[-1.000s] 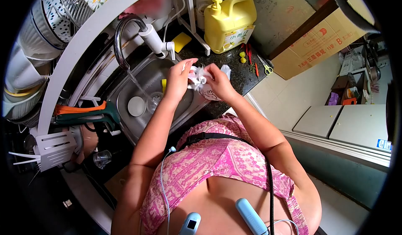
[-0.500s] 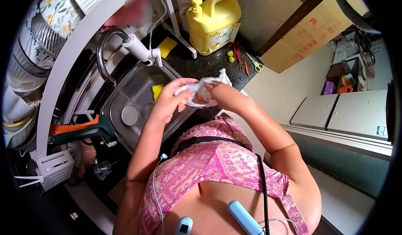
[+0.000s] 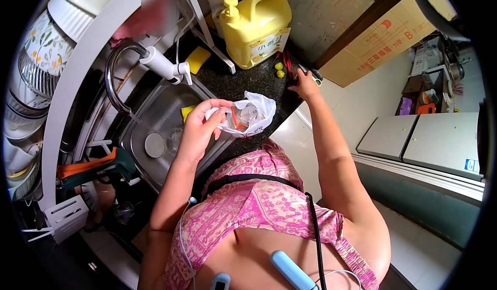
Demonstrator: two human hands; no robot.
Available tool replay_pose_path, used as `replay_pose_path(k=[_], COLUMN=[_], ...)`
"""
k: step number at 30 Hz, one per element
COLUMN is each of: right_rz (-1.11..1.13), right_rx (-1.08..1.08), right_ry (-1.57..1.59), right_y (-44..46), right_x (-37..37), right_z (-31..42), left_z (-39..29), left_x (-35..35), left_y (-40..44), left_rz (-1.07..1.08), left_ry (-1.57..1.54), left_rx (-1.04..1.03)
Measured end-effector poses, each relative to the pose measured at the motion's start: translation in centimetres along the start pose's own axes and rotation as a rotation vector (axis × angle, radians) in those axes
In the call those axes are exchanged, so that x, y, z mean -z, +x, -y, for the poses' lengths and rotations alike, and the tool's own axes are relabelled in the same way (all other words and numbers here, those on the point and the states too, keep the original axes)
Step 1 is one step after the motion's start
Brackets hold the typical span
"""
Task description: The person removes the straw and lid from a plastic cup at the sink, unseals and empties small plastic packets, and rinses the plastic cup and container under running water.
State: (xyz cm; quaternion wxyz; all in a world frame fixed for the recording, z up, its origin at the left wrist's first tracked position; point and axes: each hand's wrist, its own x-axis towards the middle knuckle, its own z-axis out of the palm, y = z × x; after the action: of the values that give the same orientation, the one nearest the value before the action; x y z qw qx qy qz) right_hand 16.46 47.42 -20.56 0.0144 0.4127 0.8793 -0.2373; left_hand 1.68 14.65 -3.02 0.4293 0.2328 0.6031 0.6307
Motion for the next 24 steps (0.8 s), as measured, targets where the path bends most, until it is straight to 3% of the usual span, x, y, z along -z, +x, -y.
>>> replay_pose_path(k=[6,7,9,10,11,13,17,19,21,24], right_rz=[-0.136,-0.136,-0.142,-0.139,-0.042,-0.061,-0.001,-0.056,-0.175,0.148], right_rx=[0.181,0.181,0.186,0.191,0.036,0.033,0.231,0.397,0.816,0.920], right_ry=[0.095,0.094,0.229,0.339,0.510,0.735,1.031,1.072,0.581,0.151], right_y=[-0.6,-0.8,-1.0,-1.5,-2.3,-3.4,-7.5,-10.2,-11.9,-13.2], right_x=[-2.0,-2.1,-2.1,-1.1,0.2,2.1,7.8,8.8,8.8,3.9], right_z=[-1.0,-1.0,-1.0,-0.1,0.6,2.3,8.3,12.1,14.8,15.3], left_z=[0.0,0.5,0.7,0.7,0.6,0.6,1.3,1.5,0.6,0.1], left_x=[-0.8,-0.9,-0.9,-0.7,-0.5,-0.5,-0.4,-1.1,-1.6,-2.1], left_y=[0.3,0.4,0.6,0.5,0.5,0.5,0.5,0.5,0.2,-0.2], left_rz=[-0.039,-0.073,-0.111,-0.104,-0.098,-0.137,-0.098,-0.094,-0.037,-0.031], left_ry=[0.074,0.213,0.352,0.356,0.360,0.279,0.251,0.235,0.199,0.106], left_rx=[-0.022,-0.122,-0.223,-0.206,-0.189,-0.120,-0.103,-0.199,-0.134,-0.180])
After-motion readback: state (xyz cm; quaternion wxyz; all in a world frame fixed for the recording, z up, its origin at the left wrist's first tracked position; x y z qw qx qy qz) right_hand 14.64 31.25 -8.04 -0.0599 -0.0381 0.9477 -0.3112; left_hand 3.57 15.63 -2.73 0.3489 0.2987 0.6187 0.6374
